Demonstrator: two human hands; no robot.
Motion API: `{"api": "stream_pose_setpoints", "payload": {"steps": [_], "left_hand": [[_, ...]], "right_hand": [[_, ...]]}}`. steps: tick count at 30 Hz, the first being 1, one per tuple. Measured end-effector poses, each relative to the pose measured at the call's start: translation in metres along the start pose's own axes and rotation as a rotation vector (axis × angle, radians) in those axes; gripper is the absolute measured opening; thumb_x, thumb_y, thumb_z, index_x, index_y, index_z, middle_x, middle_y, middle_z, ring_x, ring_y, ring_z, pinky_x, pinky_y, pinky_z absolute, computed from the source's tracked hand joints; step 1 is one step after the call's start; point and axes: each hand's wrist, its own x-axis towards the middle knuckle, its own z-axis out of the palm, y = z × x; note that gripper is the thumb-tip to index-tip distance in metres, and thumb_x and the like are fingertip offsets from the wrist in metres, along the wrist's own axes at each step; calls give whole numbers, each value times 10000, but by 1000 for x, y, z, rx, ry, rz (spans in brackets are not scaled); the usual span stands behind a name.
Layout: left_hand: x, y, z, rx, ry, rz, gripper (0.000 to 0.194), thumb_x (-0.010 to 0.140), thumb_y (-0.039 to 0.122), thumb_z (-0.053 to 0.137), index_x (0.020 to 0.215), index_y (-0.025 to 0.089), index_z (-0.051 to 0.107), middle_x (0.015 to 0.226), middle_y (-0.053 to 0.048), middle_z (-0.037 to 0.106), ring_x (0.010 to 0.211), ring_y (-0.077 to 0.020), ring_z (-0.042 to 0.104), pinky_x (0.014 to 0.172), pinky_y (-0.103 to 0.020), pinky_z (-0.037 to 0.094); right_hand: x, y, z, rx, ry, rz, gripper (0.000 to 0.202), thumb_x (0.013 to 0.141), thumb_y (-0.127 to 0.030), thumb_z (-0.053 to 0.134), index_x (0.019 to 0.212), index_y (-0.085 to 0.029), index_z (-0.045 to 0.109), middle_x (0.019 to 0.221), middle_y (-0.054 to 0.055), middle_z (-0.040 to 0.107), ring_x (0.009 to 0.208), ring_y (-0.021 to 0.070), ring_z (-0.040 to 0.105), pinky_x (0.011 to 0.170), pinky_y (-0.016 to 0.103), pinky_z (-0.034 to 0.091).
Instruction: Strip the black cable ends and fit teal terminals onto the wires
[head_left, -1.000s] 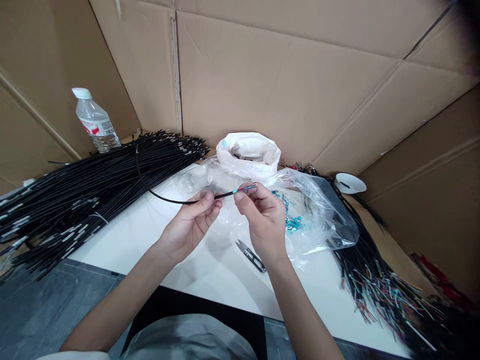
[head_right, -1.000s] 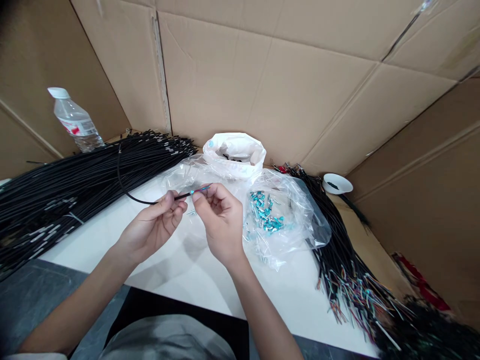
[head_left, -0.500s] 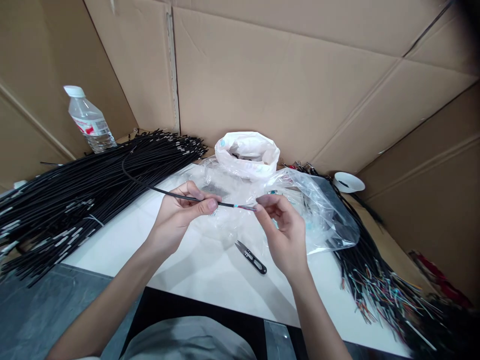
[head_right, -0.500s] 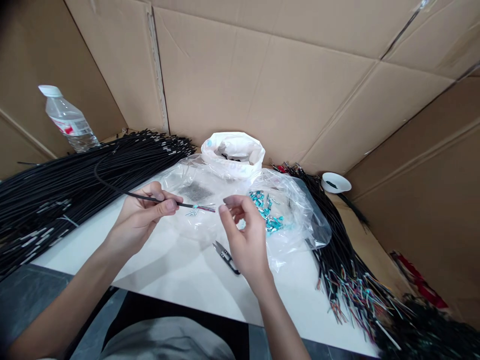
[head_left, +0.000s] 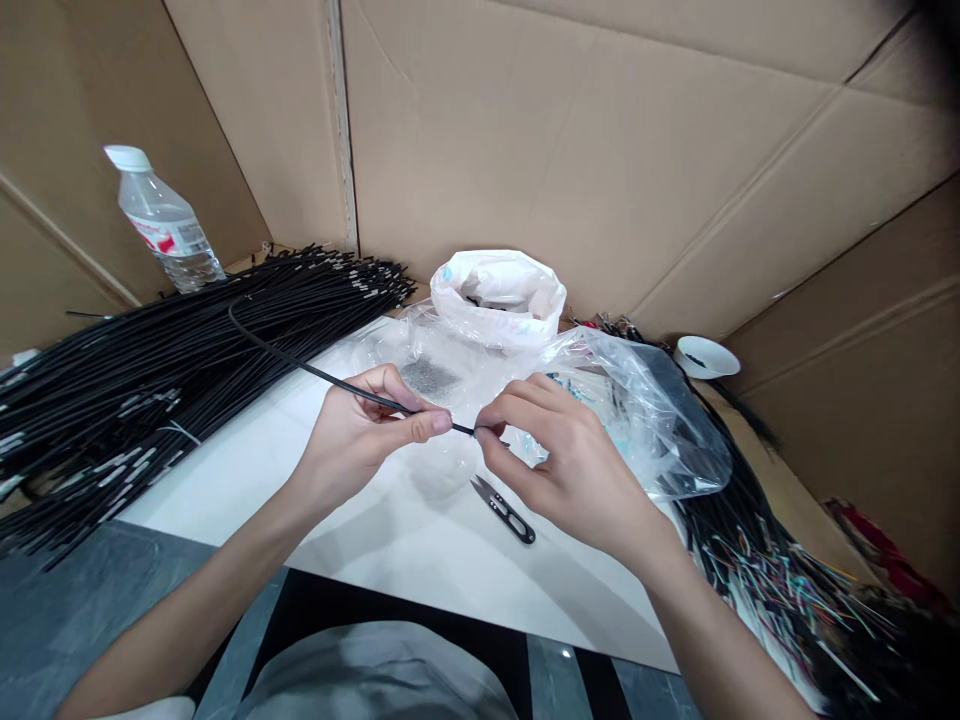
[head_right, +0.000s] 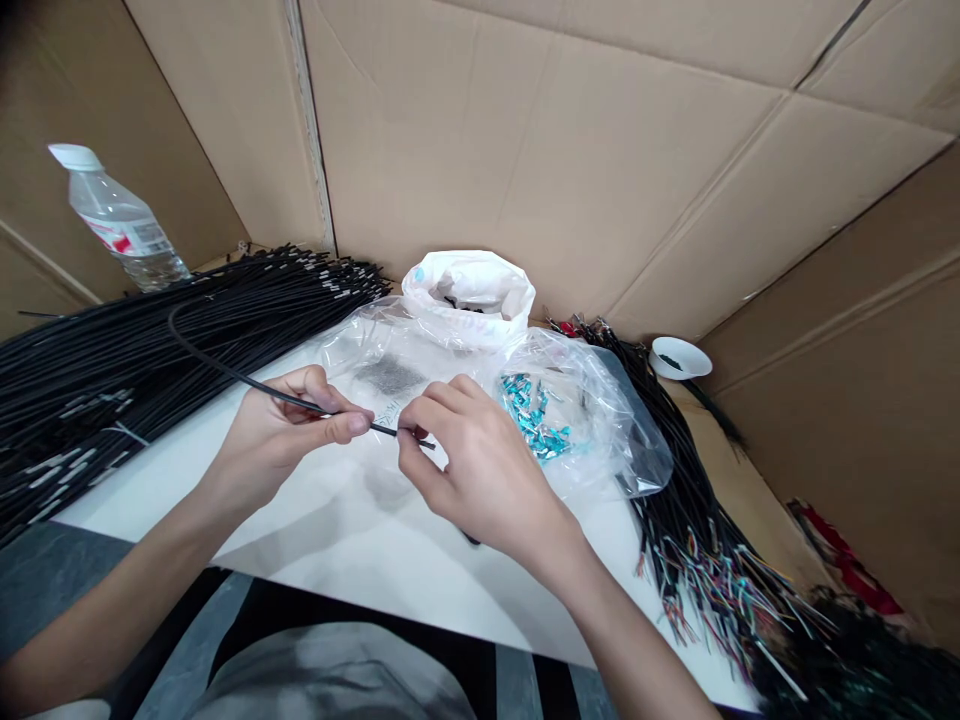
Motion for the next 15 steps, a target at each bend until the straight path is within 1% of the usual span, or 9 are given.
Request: {"api": "stream_pose_setpoints", "payload": {"steps": [3,6,8,10,12,15], "left_hand": [[0,-1,3,-7,13,-33,341,548,220,959,605,178,626,619,13,695,589,-116,623,563,-200,500],[2,-2,8,-69,39,-82,344,550,224,958,588,175,620,575,39,636,576,-92,596,555,-177,501],[3,-1,11,-132,39,-162,339,556,230,957,588,174,624,573,45,614,586,-83,599,550,-157,505],[5,0,14,-210,25,-275,337,561,235,957,593,170,628,581,45,610,584,-70,598,533,-132,500],[5,2,16,-292,-5,-379,342,559,242,959,590,161,628,581,46,607,558,-49,582,511,-105,486],[5,5,17,-365,-58,-486,347,539,251,969,589,145,642,573,43,609,519,-24,558,492,-76,471]], "right_hand": [[0,4,4,-180,73,-146,152,891,-80,591,779,-173,636,719,30,630,720,180,488,676,312,434],[-1,9,11,-381,204,-316,211,861,-33,575,721,-189,603,659,21,600,666,174,448,635,309,435],[-3,13,17,-458,318,-395,217,835,-21,591,717,-204,581,627,8,584,640,171,439,602,309,427],[-5,17,22,-489,440,-431,203,799,-23,624,747,-212,573,608,-3,572,624,170,445,575,310,425],[-6,19,26,-493,532,-443,207,774,-31,646,788,-222,569,606,-15,568,606,165,457,560,309,431],[-7,19,28,-473,596,-428,232,775,-38,649,813,-248,559,614,-29,573,571,153,479,550,311,434]]}}
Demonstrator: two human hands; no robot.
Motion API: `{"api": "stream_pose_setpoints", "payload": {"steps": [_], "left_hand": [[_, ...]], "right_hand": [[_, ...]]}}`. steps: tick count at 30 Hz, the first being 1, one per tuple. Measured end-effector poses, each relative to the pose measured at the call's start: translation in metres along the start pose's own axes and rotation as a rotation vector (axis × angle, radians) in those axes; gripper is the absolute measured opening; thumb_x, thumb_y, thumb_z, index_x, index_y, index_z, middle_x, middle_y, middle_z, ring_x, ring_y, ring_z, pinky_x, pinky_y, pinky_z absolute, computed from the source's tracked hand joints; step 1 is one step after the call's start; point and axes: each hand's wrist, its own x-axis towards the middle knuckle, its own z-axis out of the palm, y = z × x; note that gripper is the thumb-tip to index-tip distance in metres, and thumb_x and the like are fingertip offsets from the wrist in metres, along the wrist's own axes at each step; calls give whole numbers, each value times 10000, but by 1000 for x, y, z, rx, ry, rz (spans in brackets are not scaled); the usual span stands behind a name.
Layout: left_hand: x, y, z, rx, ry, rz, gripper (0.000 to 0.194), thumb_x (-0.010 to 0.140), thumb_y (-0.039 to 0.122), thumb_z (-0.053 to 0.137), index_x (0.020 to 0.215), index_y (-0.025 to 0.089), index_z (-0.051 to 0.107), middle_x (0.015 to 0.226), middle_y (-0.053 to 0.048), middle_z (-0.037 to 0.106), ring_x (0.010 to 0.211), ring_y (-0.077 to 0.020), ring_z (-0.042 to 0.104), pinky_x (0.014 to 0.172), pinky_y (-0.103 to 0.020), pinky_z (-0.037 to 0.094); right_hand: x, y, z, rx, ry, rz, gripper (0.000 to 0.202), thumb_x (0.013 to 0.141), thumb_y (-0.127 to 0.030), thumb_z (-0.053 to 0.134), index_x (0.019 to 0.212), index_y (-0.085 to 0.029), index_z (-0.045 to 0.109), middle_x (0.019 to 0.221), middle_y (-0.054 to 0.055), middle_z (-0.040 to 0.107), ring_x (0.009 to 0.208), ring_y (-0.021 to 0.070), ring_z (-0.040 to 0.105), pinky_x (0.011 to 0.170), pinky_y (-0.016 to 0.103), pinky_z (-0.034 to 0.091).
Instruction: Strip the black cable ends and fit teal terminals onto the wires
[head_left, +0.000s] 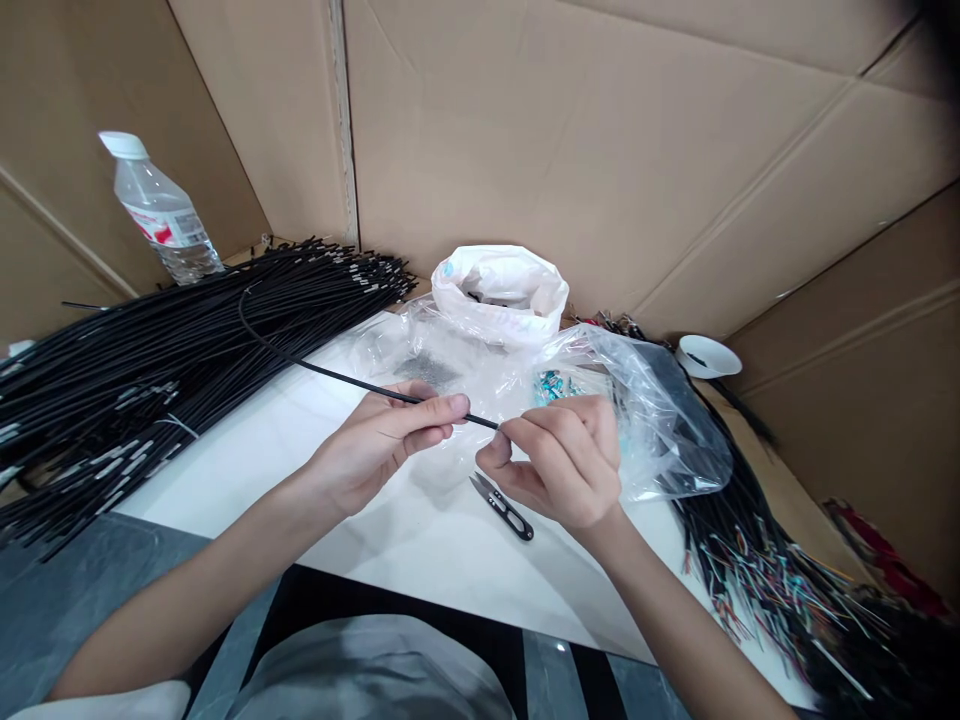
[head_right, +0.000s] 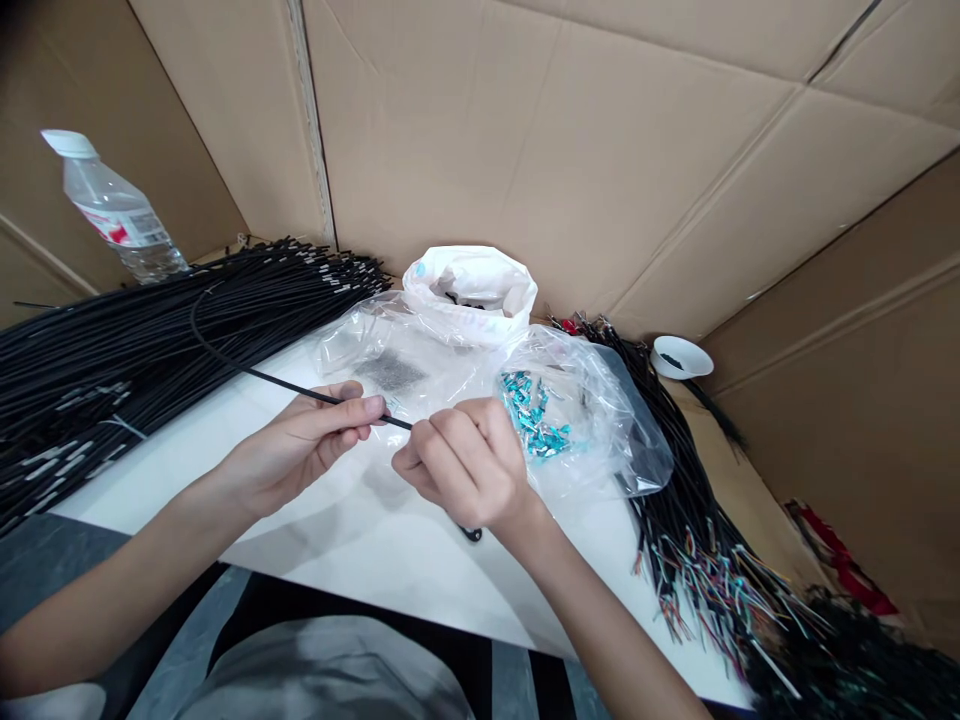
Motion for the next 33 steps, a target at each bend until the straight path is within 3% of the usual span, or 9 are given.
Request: {"api": "stream_pose_setpoints", "payload": {"steps": [3,8,13,17,20,25,29,31,33], "left_hand": [[-1,2,-2,-5,55,36,357,510,252,979,599,144,650,581,41,621,534,-29,581,496,-69,480],[3,8,-9,95,224,334,362,520,249,970,596,161,628,577,41,627,533,-53,600,464,-91,473],[6,13,-10,199,258,478,393,484,211,966,544,167,580,518,43,602,482,-67,578,437,-124,464],[10,13,-11,269,281,546,375,534,216,945,547,176,573,504,51,587,464,-70,568,441,-143,465],[11,13,-13,280,285,571,381,532,211,944,552,182,564,497,59,576,456,-69,559,439,-151,456],[12,13,-13,307,281,589,378,559,223,924,549,184,549,515,54,584,456,-72,552,444,-171,455],[14,10,-14,321,297,587,366,589,233,900,555,189,538,525,52,586,454,-80,548,442,-188,448],[15,7,-16,334,297,601,369,603,240,894,557,192,532,529,49,590,457,-85,547,443,-197,447],[16,4,-17,355,294,625,368,614,246,896,561,193,536,529,44,594,464,-92,550,453,-207,452]], "right_hand": [[-3,-2,-4,48,-26,106,240,807,-26,642,890,-241,574,682,-15,632,621,155,556,602,322,458],[-34,-24,-19,127,-22,500,175,918,-99,577,1057,-203,589,746,13,637,679,174,587,638,330,461],[-78,-58,-34,33,-628,663,65,947,-247,615,938,-183,620,756,44,652,712,214,608,609,327,449],[-96,-71,-41,-80,-831,726,194,905,-296,684,1036,-156,657,903,95,694,837,272,633,675,361,492],[-100,-72,-41,-84,-909,768,124,912,-233,671,1020,-173,666,935,86,691,837,268,635,671,360,494],[-102,-68,-37,-31,-968,906,44,930,-168,609,966,-181,631,940,84,684,868,275,632,713,375,496],[-98,-65,-43,113,-974,1121,83,966,-211,507,910,-210,568,910,86,673,858,271,624,719,374,468],[-90,-62,-48,295,-892,1288,127,999,-306,463,922,-224,522,864,69,671,816,248,624,708,360,455],[-78,-58,-52,600,-713,1449,192,1015,-419,444,987,-232,483,811,38,663,748,211,612,681,334,446]]}}
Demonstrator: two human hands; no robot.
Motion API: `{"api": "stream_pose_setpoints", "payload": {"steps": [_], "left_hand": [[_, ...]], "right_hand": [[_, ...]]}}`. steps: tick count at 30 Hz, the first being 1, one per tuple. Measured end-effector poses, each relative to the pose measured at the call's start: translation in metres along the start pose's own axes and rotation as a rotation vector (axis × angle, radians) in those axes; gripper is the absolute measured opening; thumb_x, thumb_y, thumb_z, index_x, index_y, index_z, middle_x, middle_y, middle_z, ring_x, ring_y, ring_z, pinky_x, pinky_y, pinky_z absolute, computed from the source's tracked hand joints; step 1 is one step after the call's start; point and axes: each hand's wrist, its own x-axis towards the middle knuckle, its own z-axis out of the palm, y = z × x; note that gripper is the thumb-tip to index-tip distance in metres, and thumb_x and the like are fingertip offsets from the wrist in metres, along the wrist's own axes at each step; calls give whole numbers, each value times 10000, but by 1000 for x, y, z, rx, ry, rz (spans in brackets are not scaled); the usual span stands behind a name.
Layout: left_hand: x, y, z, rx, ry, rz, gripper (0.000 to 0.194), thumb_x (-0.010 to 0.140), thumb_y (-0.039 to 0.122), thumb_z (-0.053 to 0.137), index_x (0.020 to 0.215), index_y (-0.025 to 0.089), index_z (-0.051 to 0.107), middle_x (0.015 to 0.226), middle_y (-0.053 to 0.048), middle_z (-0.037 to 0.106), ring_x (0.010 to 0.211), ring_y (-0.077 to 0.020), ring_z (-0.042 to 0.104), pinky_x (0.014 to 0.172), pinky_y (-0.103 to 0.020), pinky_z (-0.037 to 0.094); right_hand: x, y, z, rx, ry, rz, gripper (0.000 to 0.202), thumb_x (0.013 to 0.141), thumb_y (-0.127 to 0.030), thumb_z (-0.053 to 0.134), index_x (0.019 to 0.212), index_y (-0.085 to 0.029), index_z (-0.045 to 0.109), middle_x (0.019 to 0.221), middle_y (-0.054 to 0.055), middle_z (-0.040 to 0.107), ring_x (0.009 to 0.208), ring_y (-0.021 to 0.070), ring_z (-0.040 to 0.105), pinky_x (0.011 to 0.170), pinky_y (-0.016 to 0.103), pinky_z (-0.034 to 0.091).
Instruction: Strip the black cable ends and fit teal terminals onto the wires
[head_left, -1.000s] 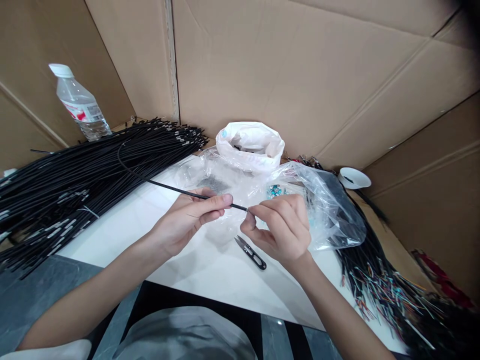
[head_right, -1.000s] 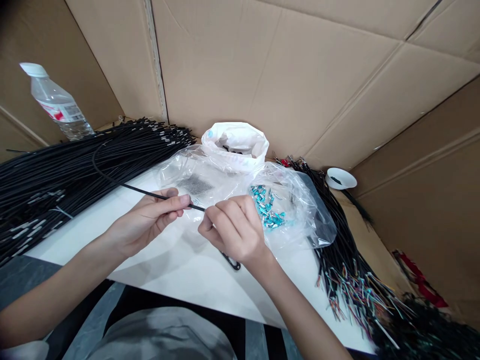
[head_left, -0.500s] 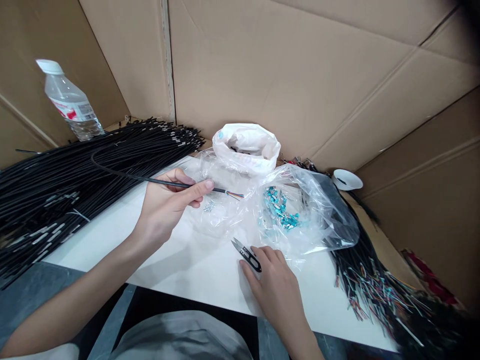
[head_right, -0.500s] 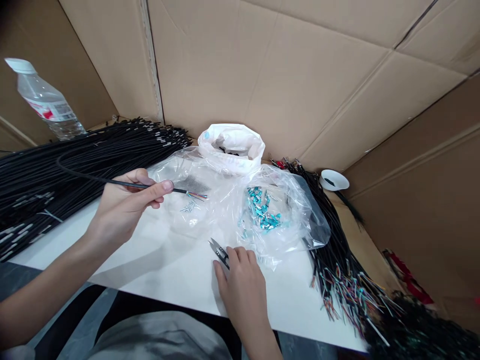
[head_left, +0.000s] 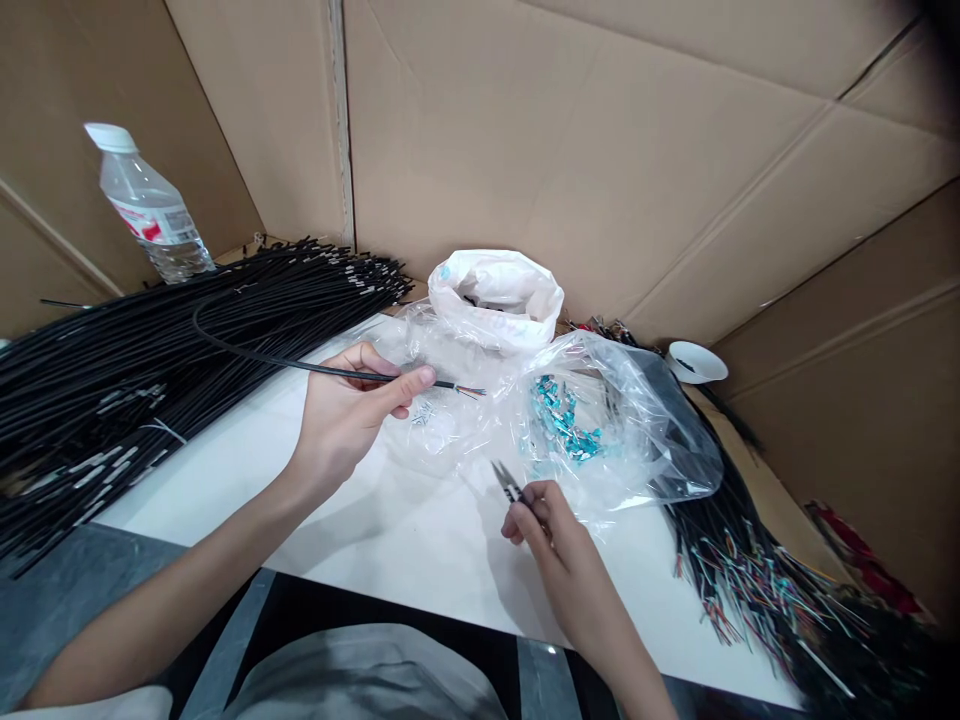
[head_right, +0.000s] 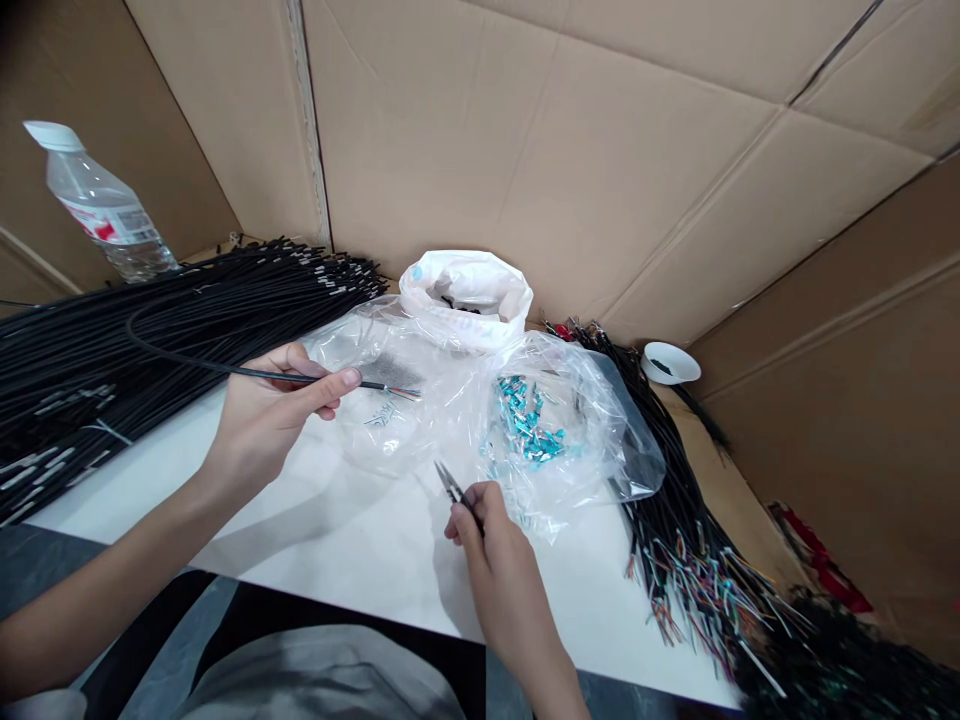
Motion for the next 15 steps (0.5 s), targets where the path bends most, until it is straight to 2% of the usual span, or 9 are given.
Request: {"api": "stream_pose_setpoints", "payload": {"steps": [3,5,8,10,12,15], "left_hand": [[-3,-5,0,6,13,33,352,628,255,899,577,194,556,567,26,634,503,-109,586,487,-223,481],[-6,-8,1,-5,21,33,344,630,260,902,596,194,566,626,9,683,537,-118,614,508,-231,503],[-10,-14,3,-46,23,23,357,622,243,906,623,195,552,704,-6,740,535,-117,623,513,-238,517],[-13,-18,4,-79,23,22,365,620,214,902,635,198,537,732,-9,761,534,-118,629,509,-238,518],[-15,-21,4,-96,12,32,362,626,189,894,647,199,533,748,-12,774,559,-125,651,510,-233,517],[-19,-24,5,-91,-5,61,356,638,171,882,658,199,528,767,-21,783,596,-139,679,516,-233,521]], "right_hand": [[6,-24,-6,509,-175,-10,325,978,-500,530,1146,-228,475,711,-18,598,599,157,512,583,289,400],[12,-39,-5,687,-257,11,383,939,-506,606,1164,-202,550,684,-33,521,567,128,425,553,272,354],[23,-51,4,788,-176,44,458,907,-579,622,1070,-156,683,737,-3,462,650,128,401,587,270,347],[27,-52,13,809,-111,41,513,907,-641,583,999,-152,712,767,15,461,700,139,409,617,274,359],[29,-52,21,807,-114,12,504,931,-647,544,945,-166,692,770,16,471,707,140,413,624,275,357],[30,-53,29,789,-185,-45,440,956,-611,537,879,-184,606,734,-6,471,657,120,407,598,264,338]]}}
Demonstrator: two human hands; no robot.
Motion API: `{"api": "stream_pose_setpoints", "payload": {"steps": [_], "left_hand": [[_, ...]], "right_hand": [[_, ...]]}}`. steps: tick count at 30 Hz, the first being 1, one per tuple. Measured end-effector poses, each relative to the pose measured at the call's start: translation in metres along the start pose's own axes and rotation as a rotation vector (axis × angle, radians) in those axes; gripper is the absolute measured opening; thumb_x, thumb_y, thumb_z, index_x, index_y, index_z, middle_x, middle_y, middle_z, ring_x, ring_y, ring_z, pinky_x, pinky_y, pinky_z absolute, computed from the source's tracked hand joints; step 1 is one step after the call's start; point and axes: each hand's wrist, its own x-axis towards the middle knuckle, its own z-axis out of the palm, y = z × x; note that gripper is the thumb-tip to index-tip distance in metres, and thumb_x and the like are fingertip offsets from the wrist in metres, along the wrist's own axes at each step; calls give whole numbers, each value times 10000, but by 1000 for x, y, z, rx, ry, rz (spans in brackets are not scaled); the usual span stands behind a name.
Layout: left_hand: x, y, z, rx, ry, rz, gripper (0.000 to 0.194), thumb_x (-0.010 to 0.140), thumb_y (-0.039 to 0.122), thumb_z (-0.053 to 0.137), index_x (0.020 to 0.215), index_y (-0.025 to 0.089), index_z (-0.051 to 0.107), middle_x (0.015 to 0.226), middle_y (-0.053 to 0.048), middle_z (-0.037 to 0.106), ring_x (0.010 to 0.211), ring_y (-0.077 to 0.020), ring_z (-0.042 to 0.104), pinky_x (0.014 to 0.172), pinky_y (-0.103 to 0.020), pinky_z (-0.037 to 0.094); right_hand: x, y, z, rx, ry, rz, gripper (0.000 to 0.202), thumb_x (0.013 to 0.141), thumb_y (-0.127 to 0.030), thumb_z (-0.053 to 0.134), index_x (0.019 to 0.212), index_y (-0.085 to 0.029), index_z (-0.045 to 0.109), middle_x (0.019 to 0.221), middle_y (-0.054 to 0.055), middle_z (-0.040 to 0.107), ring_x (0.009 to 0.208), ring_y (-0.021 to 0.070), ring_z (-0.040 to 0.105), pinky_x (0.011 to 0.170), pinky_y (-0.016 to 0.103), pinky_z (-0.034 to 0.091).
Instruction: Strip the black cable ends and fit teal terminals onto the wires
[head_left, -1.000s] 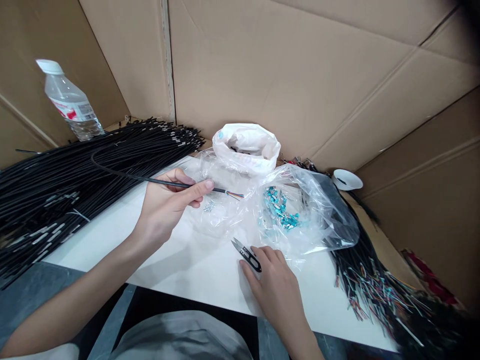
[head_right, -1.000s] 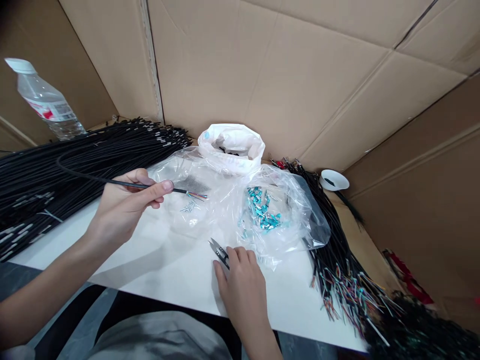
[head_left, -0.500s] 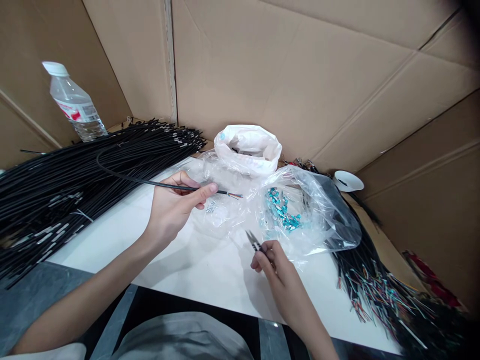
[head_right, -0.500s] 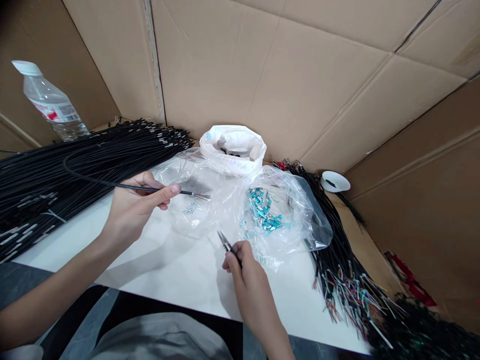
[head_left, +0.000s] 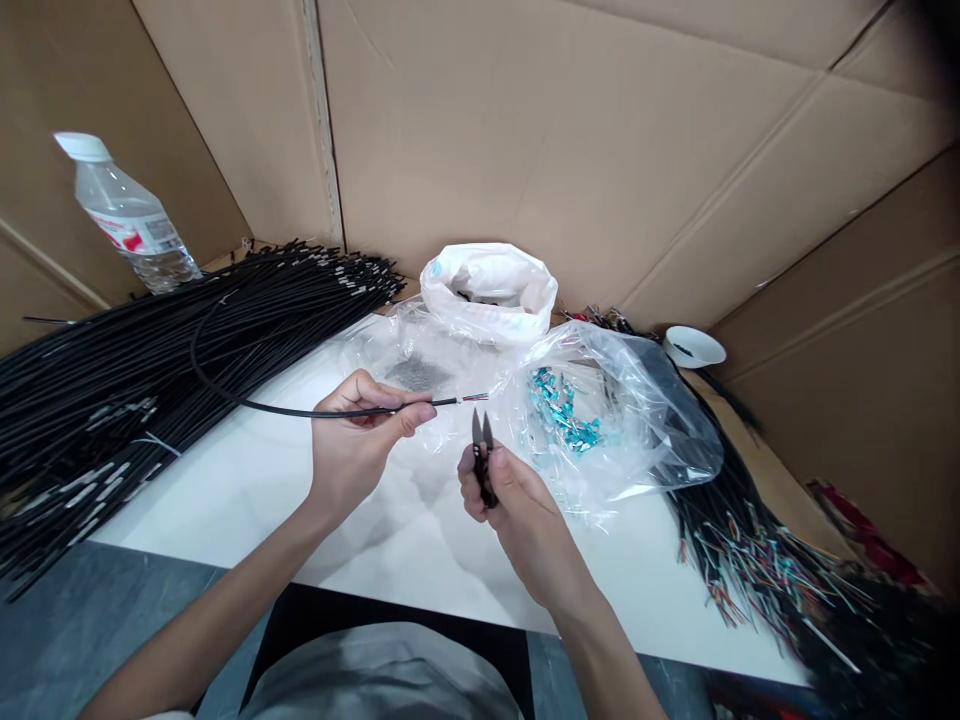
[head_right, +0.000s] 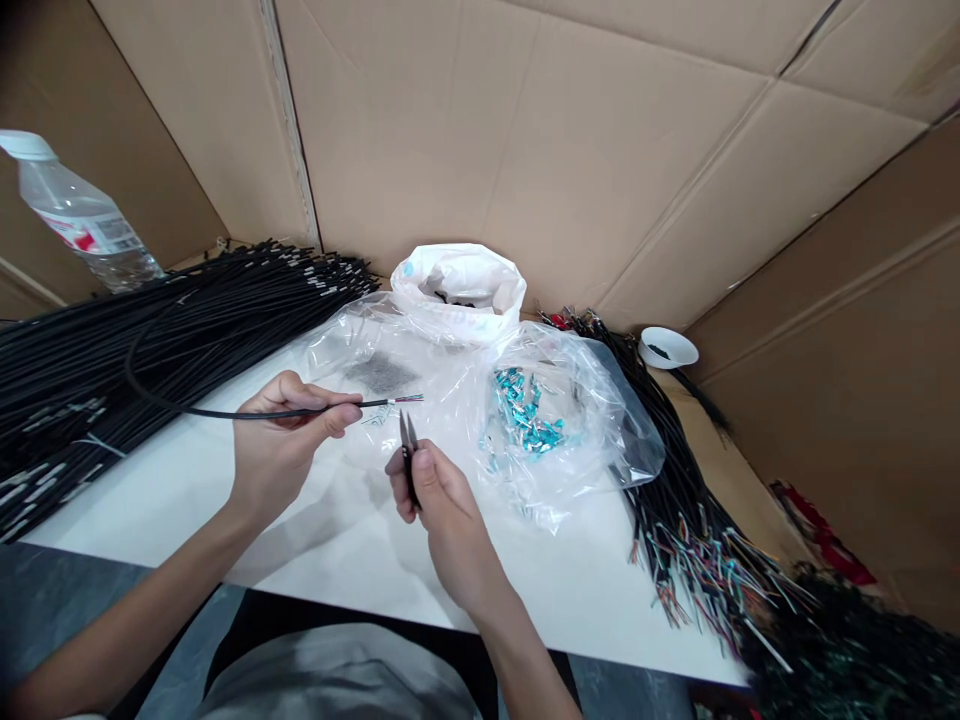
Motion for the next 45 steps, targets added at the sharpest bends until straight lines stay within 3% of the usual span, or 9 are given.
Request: {"api": "stream_pose_setpoints", "payload": {"steps": [6,12,32,45], "left_hand": [[-1,-3,2,-20,8,9,361,634,166,881,663,197,523,750,-24,778,682,-169,726,537,-229,526],[-1,-3,4,-27,16,6,352,643,195,882,668,201,531,748,-18,771,716,-178,730,552,-237,526],[-1,-5,4,-19,23,-7,414,628,273,907,661,202,501,725,-18,751,667,-169,714,528,-237,506],[-1,-4,4,-37,17,-1,388,635,224,887,659,204,501,704,2,740,623,-152,694,535,-240,511]], "right_hand": [[6,6,12,78,38,-15,427,902,-622,607,865,-201,544,576,-89,313,487,76,206,444,232,168],[12,12,20,127,174,-122,411,872,-582,660,811,-178,609,530,-95,282,460,64,164,418,236,119],[11,11,21,61,234,-169,386,889,-560,648,808,-183,622,543,-83,295,460,68,183,408,231,152],[13,10,22,79,236,-174,369,894,-533,655,797,-178,630,526,-87,290,460,65,183,414,232,146]]}}
